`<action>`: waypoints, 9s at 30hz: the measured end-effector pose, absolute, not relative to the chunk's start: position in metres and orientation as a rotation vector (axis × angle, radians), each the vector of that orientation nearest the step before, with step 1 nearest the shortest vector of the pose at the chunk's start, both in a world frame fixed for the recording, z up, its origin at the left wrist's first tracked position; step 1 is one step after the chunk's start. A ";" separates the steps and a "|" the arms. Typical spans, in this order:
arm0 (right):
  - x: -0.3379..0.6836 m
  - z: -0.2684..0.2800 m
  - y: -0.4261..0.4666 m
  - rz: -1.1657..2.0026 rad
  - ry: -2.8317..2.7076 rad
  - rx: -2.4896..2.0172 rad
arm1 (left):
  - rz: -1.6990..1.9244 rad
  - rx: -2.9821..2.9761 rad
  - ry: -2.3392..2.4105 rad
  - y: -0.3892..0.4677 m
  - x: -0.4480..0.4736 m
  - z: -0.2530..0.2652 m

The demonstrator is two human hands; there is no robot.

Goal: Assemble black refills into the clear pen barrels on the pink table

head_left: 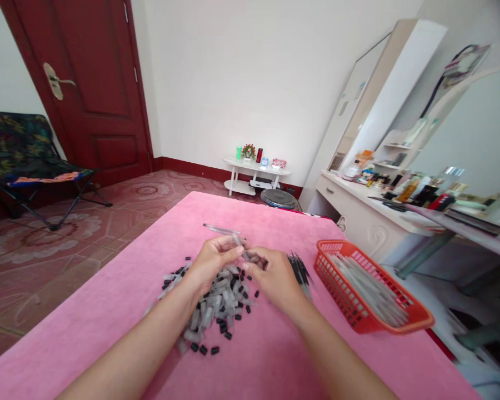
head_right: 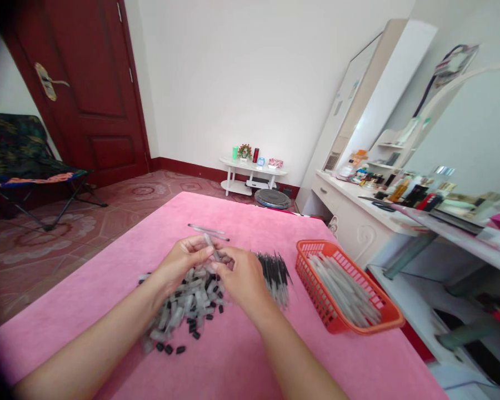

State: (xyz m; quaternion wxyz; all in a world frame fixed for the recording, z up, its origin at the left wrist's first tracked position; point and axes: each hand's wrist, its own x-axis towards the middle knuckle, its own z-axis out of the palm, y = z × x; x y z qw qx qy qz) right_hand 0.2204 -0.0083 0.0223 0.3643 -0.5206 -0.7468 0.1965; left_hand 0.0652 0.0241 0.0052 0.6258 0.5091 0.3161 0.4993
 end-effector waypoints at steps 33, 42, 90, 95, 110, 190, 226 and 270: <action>0.219 -0.018 0.086 -0.072 -2.278 -1.803 | 1.463 0.631 0.802 0.053 0.023 0.014; 0.199 -0.030 0.109 -0.113 -2.164 -1.915 | 1.430 0.632 0.829 0.054 0.028 0.009; 0.201 -0.021 0.011 1.084 -1.259 -1.145 | 1.366 0.748 0.776 0.036 0.064 -0.009; 0.202 -0.020 0.011 1.019 -1.321 -1.152 | 1.383 0.760 0.794 0.036 0.064 -0.007; 0.202 -0.023 0.012 1.132 -1.412 -1.198 | 1.376 0.781 0.819 0.036 0.064 -0.005; 0.282 0.048 0.006 0.446 -1.990 -1.590 | 1.233 1.391 0.949 0.032 0.064 -0.006; 0.234 -0.008 0.021 0.793 -1.614 -1.245 | 1.549 0.839 0.720 0.062 0.011 0.006; 0.470 0.051 -0.035 -0.224 -1.843 -2.426 | 1.308 0.964 0.823 0.023 0.063 0.020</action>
